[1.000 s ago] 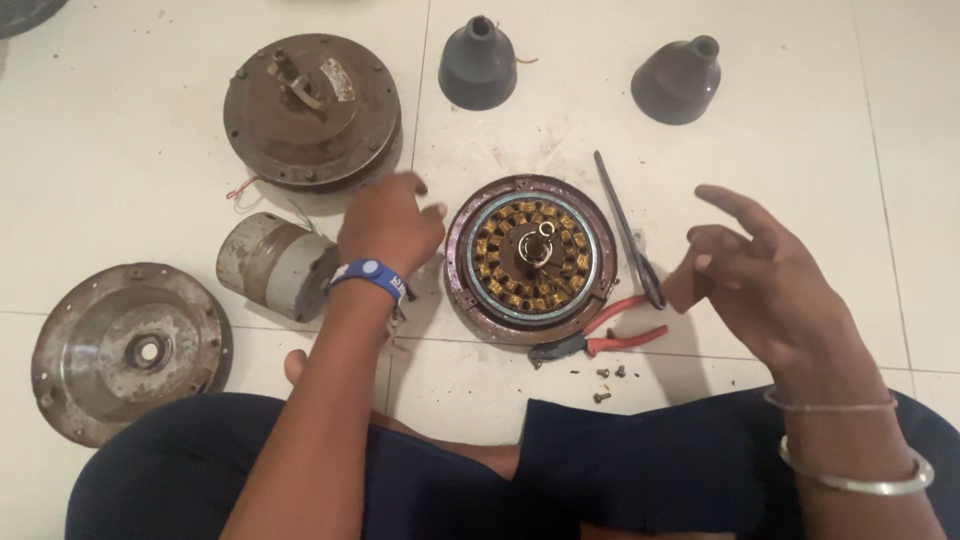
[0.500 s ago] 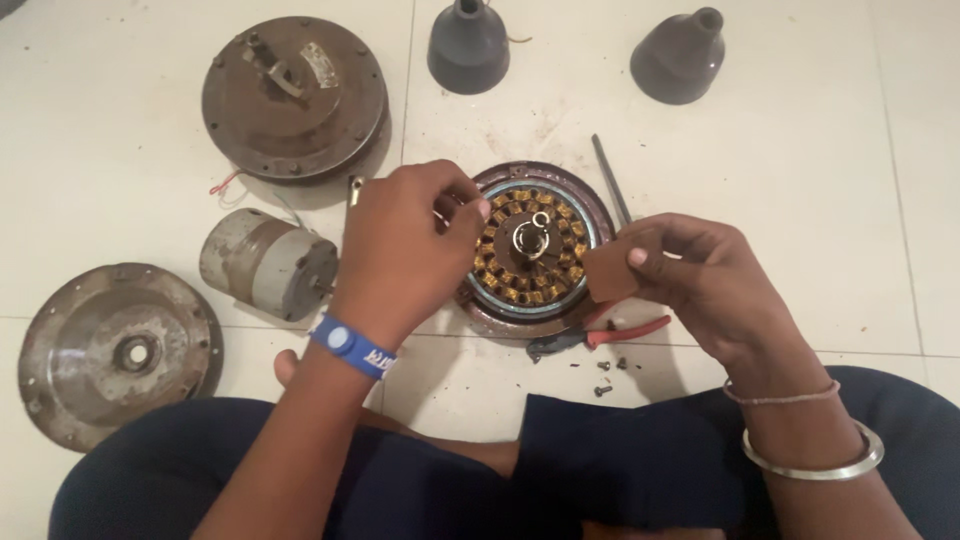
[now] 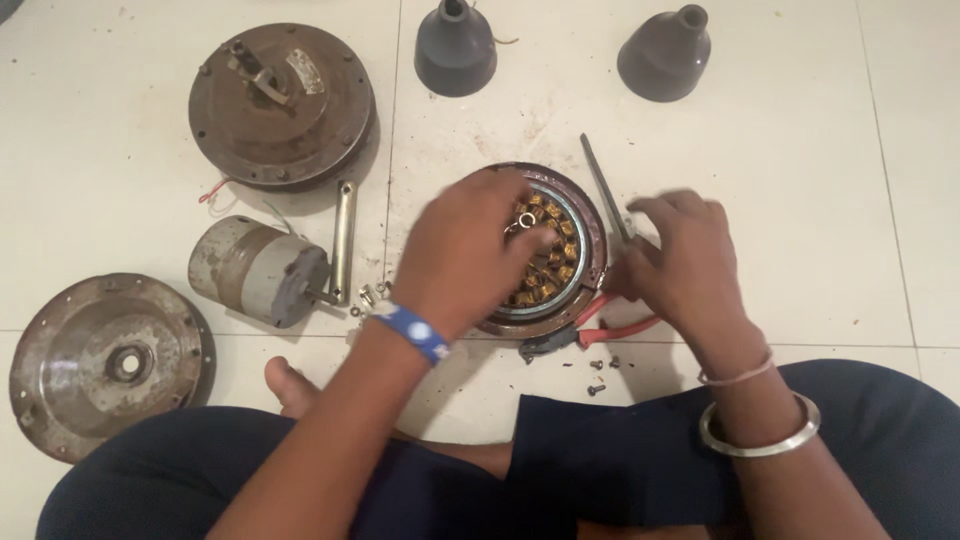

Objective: The person sits on the floor repairing a fan motor. They use a screwdriver to pry at the stator windings, reposition the stator housing, fit a circular rotor ring over the windings, press a bearing into the center, and handle small screws and pliers among the scattered motor parts.

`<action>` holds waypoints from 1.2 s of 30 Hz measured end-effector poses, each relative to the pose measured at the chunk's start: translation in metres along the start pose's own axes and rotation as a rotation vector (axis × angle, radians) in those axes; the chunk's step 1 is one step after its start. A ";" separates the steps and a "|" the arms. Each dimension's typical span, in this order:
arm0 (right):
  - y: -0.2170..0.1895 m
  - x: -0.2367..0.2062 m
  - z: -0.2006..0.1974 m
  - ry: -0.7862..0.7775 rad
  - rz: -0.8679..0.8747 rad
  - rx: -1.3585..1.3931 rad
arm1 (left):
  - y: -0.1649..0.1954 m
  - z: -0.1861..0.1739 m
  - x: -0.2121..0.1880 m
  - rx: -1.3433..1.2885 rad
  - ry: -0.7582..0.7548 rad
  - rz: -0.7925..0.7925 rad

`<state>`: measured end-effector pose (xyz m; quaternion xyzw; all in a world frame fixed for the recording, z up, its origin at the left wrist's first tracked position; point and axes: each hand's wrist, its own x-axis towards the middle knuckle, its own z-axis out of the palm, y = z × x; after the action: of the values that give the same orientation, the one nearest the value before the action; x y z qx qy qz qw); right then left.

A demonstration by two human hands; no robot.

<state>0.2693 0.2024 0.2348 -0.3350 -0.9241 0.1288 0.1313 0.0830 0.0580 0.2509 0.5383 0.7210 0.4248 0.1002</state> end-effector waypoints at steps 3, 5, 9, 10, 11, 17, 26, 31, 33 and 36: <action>-0.012 -0.001 0.015 0.050 -0.170 0.125 | -0.001 0.016 0.001 0.219 -0.054 0.072; -0.020 -0.003 0.025 0.027 -0.255 0.157 | -0.006 0.021 0.000 0.210 -0.046 0.095; -0.025 -0.001 0.029 -0.029 -0.286 0.088 | -0.015 0.025 0.002 0.204 -0.080 0.076; -0.027 -0.001 0.028 -0.032 -0.285 0.087 | -0.016 0.025 0.002 0.211 -0.078 0.074; -0.029 -0.001 0.027 -0.035 -0.283 0.088 | -0.016 0.026 0.002 0.220 -0.076 0.073; -0.049 -0.015 0.015 -0.154 -0.109 -0.056 | -0.011 0.027 0.003 0.144 -0.109 0.057; -0.055 -0.043 0.002 -0.766 -0.268 0.926 | -0.012 0.025 0.003 0.221 -0.058 0.087; -0.031 -0.019 0.011 -0.395 0.408 0.564 | -0.011 0.021 0.002 0.207 -0.074 0.045; -0.019 -0.011 0.012 -0.193 0.244 0.325 | -0.009 0.021 0.003 0.207 -0.082 0.060; -0.009 -0.005 0.023 -0.126 0.222 0.170 | -0.008 0.021 0.004 0.177 -0.094 0.043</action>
<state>0.2601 0.1885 0.2157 -0.4140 -0.8735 0.2412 0.0858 0.0886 0.0719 0.2338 0.5798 0.7384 0.3359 0.0766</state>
